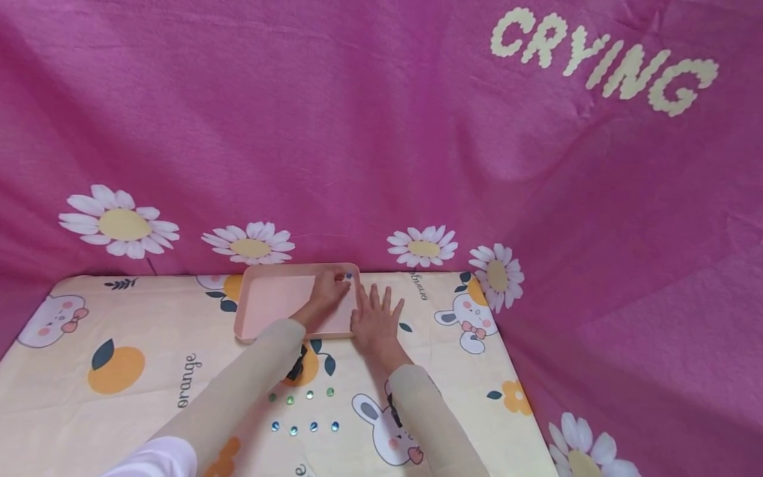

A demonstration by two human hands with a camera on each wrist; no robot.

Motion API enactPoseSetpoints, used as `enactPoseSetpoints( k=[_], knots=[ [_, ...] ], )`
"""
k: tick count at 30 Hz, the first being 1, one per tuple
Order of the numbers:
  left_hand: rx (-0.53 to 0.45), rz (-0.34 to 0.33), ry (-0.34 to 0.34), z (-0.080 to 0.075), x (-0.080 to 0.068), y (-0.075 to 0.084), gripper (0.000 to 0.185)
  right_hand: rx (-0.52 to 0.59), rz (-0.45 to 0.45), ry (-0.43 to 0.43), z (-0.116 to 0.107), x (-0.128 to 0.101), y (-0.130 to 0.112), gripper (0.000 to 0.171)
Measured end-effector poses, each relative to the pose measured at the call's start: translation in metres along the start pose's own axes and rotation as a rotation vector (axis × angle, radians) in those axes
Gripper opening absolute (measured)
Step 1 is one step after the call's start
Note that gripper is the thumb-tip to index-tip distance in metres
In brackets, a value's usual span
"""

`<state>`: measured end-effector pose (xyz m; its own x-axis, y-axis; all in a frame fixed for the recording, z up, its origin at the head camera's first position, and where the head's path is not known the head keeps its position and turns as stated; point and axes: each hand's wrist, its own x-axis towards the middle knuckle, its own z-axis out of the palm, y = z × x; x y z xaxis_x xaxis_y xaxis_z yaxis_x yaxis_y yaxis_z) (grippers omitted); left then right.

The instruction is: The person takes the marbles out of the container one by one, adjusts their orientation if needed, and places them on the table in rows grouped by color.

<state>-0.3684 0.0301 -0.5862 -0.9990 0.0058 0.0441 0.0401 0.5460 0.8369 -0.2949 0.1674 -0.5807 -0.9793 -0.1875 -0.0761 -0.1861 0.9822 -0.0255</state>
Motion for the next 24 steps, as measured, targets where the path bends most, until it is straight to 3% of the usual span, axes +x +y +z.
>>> enactPoseSetpoints(
  k=[12,19,24],
  knots=[
    [0.015,0.02,-0.036,0.0,0.003,0.01,0.024,0.013,-0.002,-0.007,0.002,0.001,-0.002,0.064],
    [-0.025,0.23,0.004,0.007,0.005,0.01,0.019,0.008,0.003,-0.023,0.003,0.003,0.0,0.063],
    [0.002,0.254,0.023,0.013,0.004,0.008,0.021,0.008,0.006,-0.024,0.002,0.001,0.0,0.064]
  ],
)
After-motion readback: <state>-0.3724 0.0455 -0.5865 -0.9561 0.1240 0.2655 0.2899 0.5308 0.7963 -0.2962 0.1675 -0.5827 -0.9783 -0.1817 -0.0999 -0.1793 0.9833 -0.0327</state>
